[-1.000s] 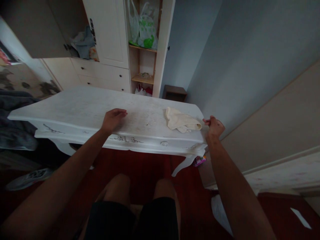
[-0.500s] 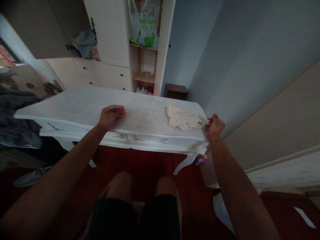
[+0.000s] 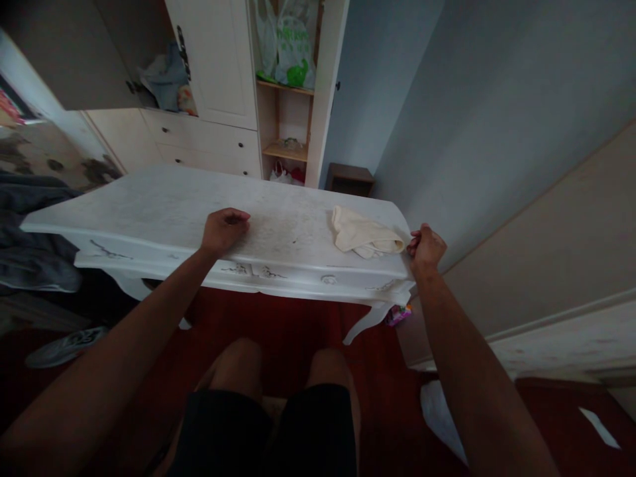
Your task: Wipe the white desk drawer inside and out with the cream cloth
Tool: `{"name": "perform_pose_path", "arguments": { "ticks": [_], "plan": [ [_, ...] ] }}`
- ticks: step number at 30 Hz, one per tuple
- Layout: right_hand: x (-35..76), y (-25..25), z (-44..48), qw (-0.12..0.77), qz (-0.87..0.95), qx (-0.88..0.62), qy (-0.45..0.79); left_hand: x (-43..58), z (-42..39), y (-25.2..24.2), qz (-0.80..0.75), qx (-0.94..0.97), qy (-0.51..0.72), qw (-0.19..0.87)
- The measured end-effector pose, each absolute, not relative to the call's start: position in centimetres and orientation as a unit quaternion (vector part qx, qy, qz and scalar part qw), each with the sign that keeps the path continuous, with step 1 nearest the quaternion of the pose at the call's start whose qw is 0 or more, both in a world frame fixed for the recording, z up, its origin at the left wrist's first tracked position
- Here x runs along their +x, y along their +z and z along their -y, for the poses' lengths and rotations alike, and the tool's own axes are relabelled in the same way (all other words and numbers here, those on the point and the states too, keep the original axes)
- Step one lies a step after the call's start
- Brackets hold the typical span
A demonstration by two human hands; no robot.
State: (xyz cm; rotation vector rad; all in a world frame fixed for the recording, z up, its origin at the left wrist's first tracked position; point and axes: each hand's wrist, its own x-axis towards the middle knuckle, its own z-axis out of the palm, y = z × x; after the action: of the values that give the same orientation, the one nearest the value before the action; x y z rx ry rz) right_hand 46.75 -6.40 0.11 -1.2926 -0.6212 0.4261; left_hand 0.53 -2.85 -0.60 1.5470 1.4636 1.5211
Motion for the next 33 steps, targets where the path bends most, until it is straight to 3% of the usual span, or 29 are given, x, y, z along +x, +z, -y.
{"name": "perform_pose_path", "arguments": {
  "ticks": [6,17,33],
  "plan": [
    [47.1,-0.3,6.2,0.723,0.301,-0.589,0.200,0.5,3.2,-0.3,-0.545,0.596,0.549,0.217],
    [48.8,-1.6,4.7,0.790,0.247,-0.539,0.157,0.1,3.3,-0.8,-0.478,0.572,0.596,0.299],
    [48.1,-0.9,5.4,0.778,0.256,-0.536,0.202,0.9,4.4,0.0,-0.520,0.559,0.592,0.258]
  ]
}}
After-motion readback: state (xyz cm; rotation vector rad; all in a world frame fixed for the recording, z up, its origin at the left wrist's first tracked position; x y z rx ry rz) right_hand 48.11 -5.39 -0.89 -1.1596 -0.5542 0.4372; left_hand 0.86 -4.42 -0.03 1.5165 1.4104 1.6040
